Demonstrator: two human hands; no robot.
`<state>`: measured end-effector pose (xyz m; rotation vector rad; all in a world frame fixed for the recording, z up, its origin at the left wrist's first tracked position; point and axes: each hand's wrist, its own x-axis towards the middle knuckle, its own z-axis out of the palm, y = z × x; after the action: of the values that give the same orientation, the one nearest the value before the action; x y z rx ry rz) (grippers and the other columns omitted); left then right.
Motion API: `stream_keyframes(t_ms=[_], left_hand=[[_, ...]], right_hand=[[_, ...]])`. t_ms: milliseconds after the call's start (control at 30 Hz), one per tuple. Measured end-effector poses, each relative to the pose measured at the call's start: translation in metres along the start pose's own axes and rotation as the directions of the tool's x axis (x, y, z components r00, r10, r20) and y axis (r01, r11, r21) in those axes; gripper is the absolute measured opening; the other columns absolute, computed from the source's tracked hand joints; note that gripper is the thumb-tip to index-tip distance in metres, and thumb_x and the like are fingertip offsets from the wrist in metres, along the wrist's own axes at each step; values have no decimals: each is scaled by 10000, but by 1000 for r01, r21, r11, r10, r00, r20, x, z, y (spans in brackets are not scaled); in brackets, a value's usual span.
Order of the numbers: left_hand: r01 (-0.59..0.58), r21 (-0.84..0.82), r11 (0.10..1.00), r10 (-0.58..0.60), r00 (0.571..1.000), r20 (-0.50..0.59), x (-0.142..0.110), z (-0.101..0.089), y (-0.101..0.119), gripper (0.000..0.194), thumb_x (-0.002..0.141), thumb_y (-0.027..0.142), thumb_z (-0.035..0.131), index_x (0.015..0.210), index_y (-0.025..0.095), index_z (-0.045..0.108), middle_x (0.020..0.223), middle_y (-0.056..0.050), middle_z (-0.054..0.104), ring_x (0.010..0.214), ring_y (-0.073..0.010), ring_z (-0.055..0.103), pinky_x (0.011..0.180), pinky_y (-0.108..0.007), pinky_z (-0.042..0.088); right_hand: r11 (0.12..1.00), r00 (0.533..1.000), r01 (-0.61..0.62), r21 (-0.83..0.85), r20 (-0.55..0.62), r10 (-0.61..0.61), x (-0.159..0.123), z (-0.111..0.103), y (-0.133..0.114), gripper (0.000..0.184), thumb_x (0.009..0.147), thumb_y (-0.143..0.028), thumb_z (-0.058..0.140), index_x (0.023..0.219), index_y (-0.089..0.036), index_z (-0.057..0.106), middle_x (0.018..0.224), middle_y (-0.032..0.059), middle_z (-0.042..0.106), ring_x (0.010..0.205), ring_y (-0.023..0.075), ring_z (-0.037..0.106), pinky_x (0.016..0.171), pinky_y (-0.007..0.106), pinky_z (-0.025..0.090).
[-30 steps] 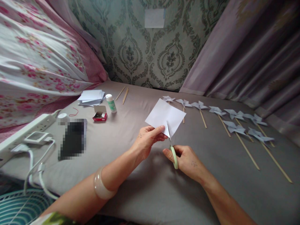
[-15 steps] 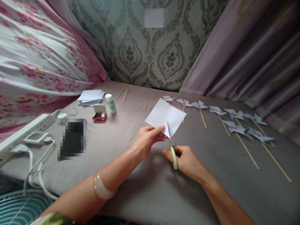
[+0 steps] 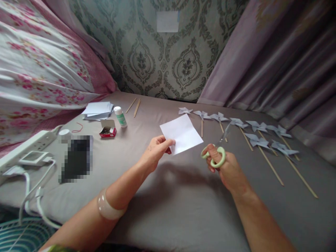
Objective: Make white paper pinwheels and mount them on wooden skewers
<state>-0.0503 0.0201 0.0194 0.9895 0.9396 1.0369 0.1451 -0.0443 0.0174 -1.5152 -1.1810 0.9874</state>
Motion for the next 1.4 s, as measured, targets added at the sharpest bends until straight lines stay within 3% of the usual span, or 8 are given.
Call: stream_keyframes(t_ms=[100,300,500,733,1000,1167,1400], left_hand=[[17,126,992,-36,989,144,-3,1,0,149,622,237,659,719,140,717,710,-52,685,616,-117,558,578,-221,386],[25,201,979,-79,962,262,-2,0,-5,200,641,245,652,790,155,751,747,-63,714,645,-146,592,605,-239,411],[45,183,982,-89,967,239,-1,-2,-5,215,645,285,694,794,136,741,738,-67,707,629,-139,586,589,-231,401],[114,22,993,-116,991,66,6,-4,-9,282,585,343,796,723,121,690,730,-60,673,635,-131,582,568,-229,408],[113,-216,970,-91,990,110,2,5,-16,345,594,383,828,798,134,703,746,-30,657,669,-99,585,610,-212,425],[136,-203,970,-108,983,145,-6,16,-26,300,579,291,839,807,141,712,772,-22,661,658,-89,586,603,-208,412],[104,-166,981,-93,993,74,-9,19,-32,247,562,294,832,713,141,710,670,-24,657,610,-101,567,584,-228,392]], right_hand=[[992,998,8,122,-65,0,5,-7,1,428,711,-588,669,718,-167,594,560,-36,441,472,88,365,415,238,273],[988,999,-31,149,16,29,7,-9,5,364,673,-493,712,621,-178,536,509,-64,397,443,71,336,402,227,253],[992,996,-91,83,15,90,5,-5,2,394,578,-511,736,637,-166,556,491,-61,418,439,69,336,399,222,254],[988,993,-113,103,37,109,4,5,6,378,550,-471,755,660,-144,603,547,-43,480,478,68,338,421,219,263],[969,994,34,246,-107,-7,4,21,17,365,632,-451,735,591,-186,488,532,-73,394,486,70,307,440,222,254],[969,982,107,221,-177,-68,2,28,16,355,658,-438,711,583,-191,467,523,-74,385,486,73,310,455,227,263],[972,975,164,166,-179,-133,-4,35,10,336,667,-438,691,599,-183,483,545,-60,422,514,77,336,486,224,298]])
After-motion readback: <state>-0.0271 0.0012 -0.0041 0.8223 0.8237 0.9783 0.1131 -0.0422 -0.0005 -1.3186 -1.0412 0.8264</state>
